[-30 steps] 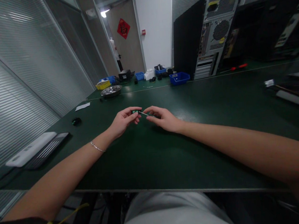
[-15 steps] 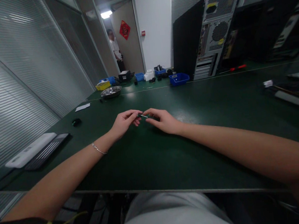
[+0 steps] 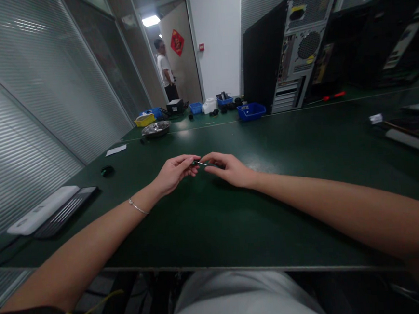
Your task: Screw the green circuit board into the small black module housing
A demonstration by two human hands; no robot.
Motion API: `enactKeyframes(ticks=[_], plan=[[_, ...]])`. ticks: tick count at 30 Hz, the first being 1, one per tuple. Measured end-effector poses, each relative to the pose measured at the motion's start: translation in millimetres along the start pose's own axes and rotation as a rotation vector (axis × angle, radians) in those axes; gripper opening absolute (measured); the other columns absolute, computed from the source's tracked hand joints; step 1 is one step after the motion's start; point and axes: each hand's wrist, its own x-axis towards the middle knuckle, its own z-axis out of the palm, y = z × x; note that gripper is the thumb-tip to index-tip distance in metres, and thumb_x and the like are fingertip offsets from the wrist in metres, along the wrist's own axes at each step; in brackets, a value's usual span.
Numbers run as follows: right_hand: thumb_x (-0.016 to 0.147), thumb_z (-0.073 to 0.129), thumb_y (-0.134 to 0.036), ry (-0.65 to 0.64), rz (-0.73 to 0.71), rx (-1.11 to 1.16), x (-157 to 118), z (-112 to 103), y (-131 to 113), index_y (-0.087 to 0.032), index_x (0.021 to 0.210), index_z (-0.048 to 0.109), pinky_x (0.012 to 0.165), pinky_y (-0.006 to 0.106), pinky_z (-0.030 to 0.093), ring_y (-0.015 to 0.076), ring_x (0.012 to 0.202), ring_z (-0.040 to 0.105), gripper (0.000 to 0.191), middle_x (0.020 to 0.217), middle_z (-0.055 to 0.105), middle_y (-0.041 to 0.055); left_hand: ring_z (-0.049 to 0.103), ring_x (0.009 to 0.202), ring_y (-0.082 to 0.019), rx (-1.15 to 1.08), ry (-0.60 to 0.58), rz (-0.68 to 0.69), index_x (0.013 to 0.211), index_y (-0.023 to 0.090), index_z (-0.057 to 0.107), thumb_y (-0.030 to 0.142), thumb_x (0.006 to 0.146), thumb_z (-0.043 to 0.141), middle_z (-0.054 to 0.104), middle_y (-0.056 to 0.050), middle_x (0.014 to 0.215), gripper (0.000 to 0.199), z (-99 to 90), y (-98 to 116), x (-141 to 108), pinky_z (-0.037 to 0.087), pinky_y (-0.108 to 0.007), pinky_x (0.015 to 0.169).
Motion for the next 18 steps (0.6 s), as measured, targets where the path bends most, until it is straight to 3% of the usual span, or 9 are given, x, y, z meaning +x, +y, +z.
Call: enactKeyframes(ticks=[5, 11, 18], plan=[[0.09, 0.055, -0.028, -0.006, 0.011, 0.034, 0.7, 0.0, 1.1, -0.02, 0.115, 0.061, 0.077, 0.032, 0.046, 0.0174, 0.087, 0.058, 0.027, 0.109, 0.065, 0.005, 0.062, 0.075, -0.013, -0.02, 0.01, -0.001, 0.105, 0.012, 0.069, 0.029, 0.084, 0.065, 0.069, -0.009, 0.088, 0.028, -1.9, -2.0, 0.8, 0.05, -0.025, 0.069], [0.089, 0.056, -0.028, -0.029, 0.07, 0.14, 0.4, 0.9, 0.7, -0.017, 0.115, 0.061, 0.067, 0.028, 0.046, 0.0138, 0.075, 0.058, 0.028, 0.101, 0.066, 0.0053, 0.063, 0.077, -0.013, -0.064, -0.002, -0.027, 0.106, 0.012, 0.07, 0.026, 0.083, 0.067, 0.07, -0.01, 0.09, 0.028, -3.9, -3.4, 0.7, 0.051, -0.025, 0.071], [0.089, 0.057, -0.027, 0.011, 0.026, 0.062, 1.0, 2.2, 2.7, -0.018, 0.112, 0.063, 0.081, 0.032, 0.047, 0.018, 0.092, 0.06, 0.026, 0.107, 0.066, 0.006, 0.063, 0.076, -0.012, -0.048, 0.005, -0.025, 0.109, 0.011, 0.068, 0.028, 0.084, 0.066, 0.07, -0.009, 0.091, 0.03, -3.2, -5.7, 2.3, 0.051, -0.024, 0.07]])
